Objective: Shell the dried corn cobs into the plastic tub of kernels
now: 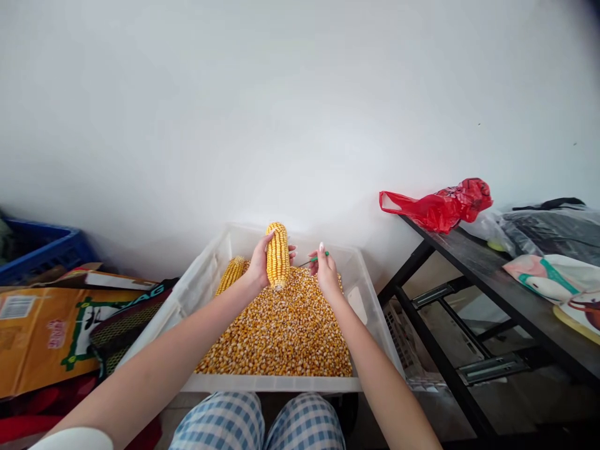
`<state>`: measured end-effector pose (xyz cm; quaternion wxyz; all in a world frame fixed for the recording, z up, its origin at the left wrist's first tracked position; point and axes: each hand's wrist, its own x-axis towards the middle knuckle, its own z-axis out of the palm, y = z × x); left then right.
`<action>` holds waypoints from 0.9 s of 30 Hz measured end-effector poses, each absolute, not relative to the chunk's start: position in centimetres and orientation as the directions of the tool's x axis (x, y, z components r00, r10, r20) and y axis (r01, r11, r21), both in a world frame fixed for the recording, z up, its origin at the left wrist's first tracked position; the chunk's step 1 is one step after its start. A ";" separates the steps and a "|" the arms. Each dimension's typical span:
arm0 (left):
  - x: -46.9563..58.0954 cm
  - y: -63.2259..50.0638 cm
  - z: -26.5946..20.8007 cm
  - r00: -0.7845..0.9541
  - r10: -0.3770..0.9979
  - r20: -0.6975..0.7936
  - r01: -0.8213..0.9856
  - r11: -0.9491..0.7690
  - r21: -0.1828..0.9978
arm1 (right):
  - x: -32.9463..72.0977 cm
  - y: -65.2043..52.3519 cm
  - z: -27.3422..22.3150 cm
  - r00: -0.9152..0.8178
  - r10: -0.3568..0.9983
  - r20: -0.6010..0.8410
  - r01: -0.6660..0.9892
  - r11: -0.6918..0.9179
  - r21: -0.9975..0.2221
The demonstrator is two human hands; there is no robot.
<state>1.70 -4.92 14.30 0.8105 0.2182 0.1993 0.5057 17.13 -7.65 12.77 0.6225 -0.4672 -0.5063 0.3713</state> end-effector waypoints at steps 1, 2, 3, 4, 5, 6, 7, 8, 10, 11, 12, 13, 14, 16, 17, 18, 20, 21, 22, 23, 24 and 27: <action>1.6 -4.8 14.3 0.395 0.910 -0.124 -0.734 0.394 0.554 | 17.0 -7.9 13.1 0.244 0.918 0.311 -0.010 0.323 -0.946; 1.5 -4.7 14.3 0.383 0.913 -0.143 -0.736 0.394 0.551 | 16.9 -8.2 13.6 0.272 0.902 0.335 -0.041 0.359 -0.932; 1.4 -4.7 14.4 0.372 0.915 -0.156 -0.739 0.394 0.547 | 16.7 -8.6 14.1 0.295 0.885 0.360 -0.080 0.398 -0.914; 1.2 -4.6 14.5 0.367 0.916 -0.163 -0.742 0.394 0.543 | 16.5 -8.9 14.5 0.303 0.871 0.386 -0.112 0.435 -0.893; 1.1 -4.6 14.6 0.364 0.917 -0.163 -0.745 0.392 0.539 | 16.2 -9.1 14.9 0.297 0.865 0.404 -0.130 0.456 -0.881; 1.0 -4.6 14.7 0.362 0.918 -0.162 -0.748 0.389 0.538 | 15.9 -9.3 15.3 0.294 0.862 0.413 -0.138 0.466 -0.874; 0.9 -4.6 14.8 0.358 0.920 -0.160 -0.749 0.385 0.539 | 15.5 -9.4 15.5 0.286 0.863 0.416 -0.143 0.468 -0.872; 0.8 -4.5 14.8 0.352 0.922 -0.158 -0.750 0.379 0.542 | 15.2 -9.5 15.6 0.276 0.867 0.415 -0.142 0.464 -0.875; 0.7 -4.4 14.8 0.334 0.930 -0.154 -0.747 0.360 0.559 | 14.5 -9.5 15.7 0.257 0.875 0.410 -0.139 0.453 -0.881; 0.6 -4.2 14.7 0.325 0.933 -0.156 -0.742 0.354 0.570 | 14.2 -9.5 15.8 0.250 0.877 0.411 -0.136 0.452 -0.882; 0.6 -4.1 14.6 0.320 0.934 -0.159 -0.733 0.351 0.582 | 13.9 -9.5 15.8 0.244 0.876 0.416 -0.133 0.455 -0.881; 0.6 -4.0 14.5 0.315 0.935 -0.161 -0.724 0.347 0.597 | 13.6 -9.5 15.8 0.240 0.874 0.422 -0.130 0.460 -0.878; 0.6 -3.9 14.5 0.311 0.936 -0.164 -0.713 0.344 0.612 | 13.4 -9.6 15.9 0.235 0.871 0.431 -0.125 0.467 -0.875; 0.6 -3.7 14.5 0.308 0.937 -0.163 -0.692 0.339 0.638 | 13.0 -9.7 16.2 0.212 0.871 0.443 -0.106 0.471 -0.876; 0.6 -3.6 14.5 0.310 0.938 -0.155 -0.688 0.334 0.644 | 12.8 -9.7 16.3 0.193 0.874 0.445 -0.093 0.468 -0.879; 0.5 -3.5 14.6 0.312 0.939 -0.143 -0.691 0.328 0.644 | 12.5 -9.7 16.4 0.173 0.878 0.446 -0.076 0.464 -0.883; 0.4 -3.5 14.6 0.320 0.939 -0.122 -0.711 0.323 0.625 | 12.2 -9.7 16.5 0.139 0.882 0.451 -0.043 0.460 -0.887; 0.3 -3.5 14.7 0.324 0.939 -0.117 -0.721 0.326 0.612 | 12.1 -9.6 16.5 0.132 0.880 0.457 -0.031 0.464 -0.885; 0.2 -3.4 14.6 0.325 0.938 -0.121 -0.727 0.330 0.601 | 12.0 -9.6 16.5 0.135 0.874 0.466 -0.022 0.473 -0.881; 0.1 -3.4 14.6 0.327 0.936 -0.131 -0.729 0.339 0.594 | 11.9 -9.6 16.4 0.145 0.867 0.477 -0.016 0.484 -0.875; 0.1 -3.3 14.6 0.329 0.933 -0.145 -0.727 0.348 0.592 | 11.9 -9.6 16.3 0.161 0.858 0.487 -0.011 0.495 -0.869; -0.2 -3.2 14.7 0.326 0.929 -0.174 -0.707 0.361 0.608 | 12.2 -10.2 15.7 0.211 0.837 0.504 -0.008 0.517 -0.856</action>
